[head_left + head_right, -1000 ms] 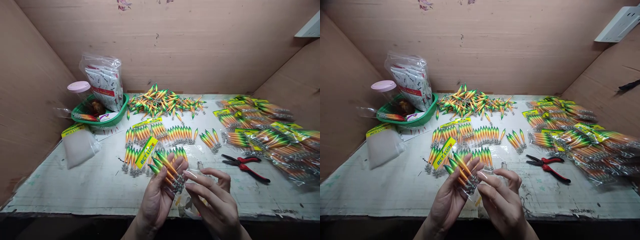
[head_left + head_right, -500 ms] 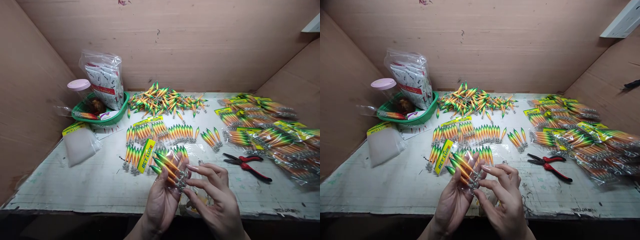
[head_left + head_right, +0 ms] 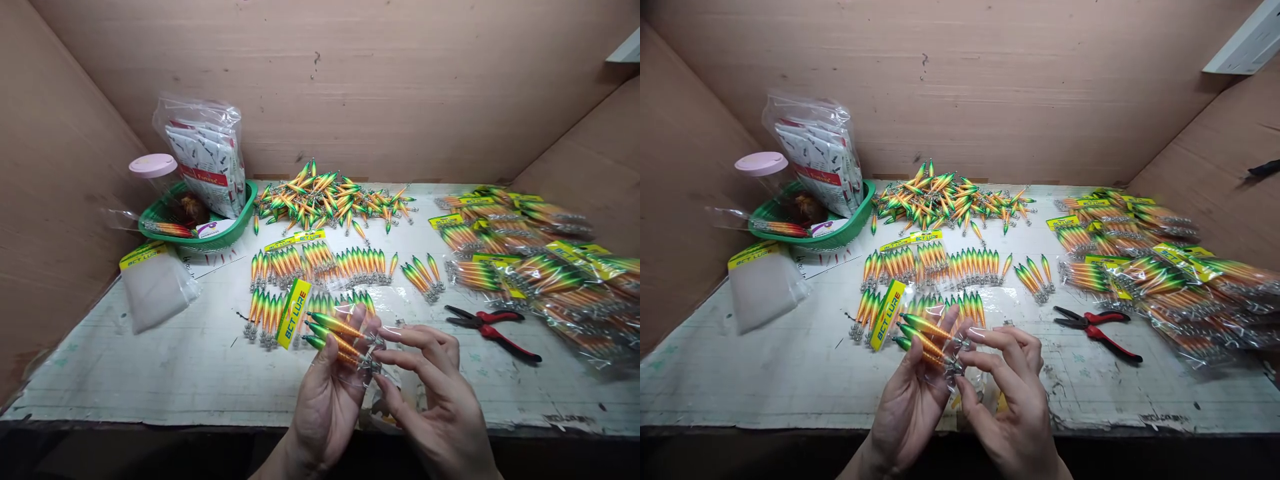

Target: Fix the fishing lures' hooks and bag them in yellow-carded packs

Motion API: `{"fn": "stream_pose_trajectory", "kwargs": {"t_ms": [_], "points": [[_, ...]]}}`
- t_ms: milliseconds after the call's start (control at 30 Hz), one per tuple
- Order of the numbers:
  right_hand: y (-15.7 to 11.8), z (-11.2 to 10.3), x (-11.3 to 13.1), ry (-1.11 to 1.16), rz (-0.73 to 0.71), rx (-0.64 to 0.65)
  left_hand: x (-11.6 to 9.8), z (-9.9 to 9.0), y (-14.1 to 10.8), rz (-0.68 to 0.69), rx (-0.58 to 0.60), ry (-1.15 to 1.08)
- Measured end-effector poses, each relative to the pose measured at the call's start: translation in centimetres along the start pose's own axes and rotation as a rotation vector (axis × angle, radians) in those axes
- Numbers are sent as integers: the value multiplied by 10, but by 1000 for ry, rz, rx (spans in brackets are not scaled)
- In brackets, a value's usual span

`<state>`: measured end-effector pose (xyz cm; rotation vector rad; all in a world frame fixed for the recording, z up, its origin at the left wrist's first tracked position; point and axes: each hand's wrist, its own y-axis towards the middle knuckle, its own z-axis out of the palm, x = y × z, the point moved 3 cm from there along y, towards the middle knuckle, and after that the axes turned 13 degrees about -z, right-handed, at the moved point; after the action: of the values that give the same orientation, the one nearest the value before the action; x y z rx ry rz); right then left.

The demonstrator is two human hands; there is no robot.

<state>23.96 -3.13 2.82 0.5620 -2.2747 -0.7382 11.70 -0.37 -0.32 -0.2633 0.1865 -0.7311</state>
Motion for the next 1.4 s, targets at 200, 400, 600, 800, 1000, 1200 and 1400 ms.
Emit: {"fn": "stream_pose_trajectory", "kwargs": {"t_ms": [200, 400, 600, 800, 1000, 1200, 1400], "points": [[0, -1, 0, -11, 3, 3, 0, -1, -2, 18, -58, 36], [-1, -1, -3, -31, 9, -11, -1, -3, -1, 39, -74, 50], [-1, 0, -4, -38, 36, 9, -1, -5, 2, 22, -82, 29], [-1, 0, -8, -68, 51, 11, 0, -6, 2, 14, -118, 1], [-5, -5, -13, -88, 89, -15, -4, -8, 3, 54, -213, -43], [-16, -16, -26, -31, 93, -30, -14, -14, 3, 109, -370, -81], [-14, -21, -26, -5, -103, 45, -5, -19, -4, 29, -404, -42]]}}
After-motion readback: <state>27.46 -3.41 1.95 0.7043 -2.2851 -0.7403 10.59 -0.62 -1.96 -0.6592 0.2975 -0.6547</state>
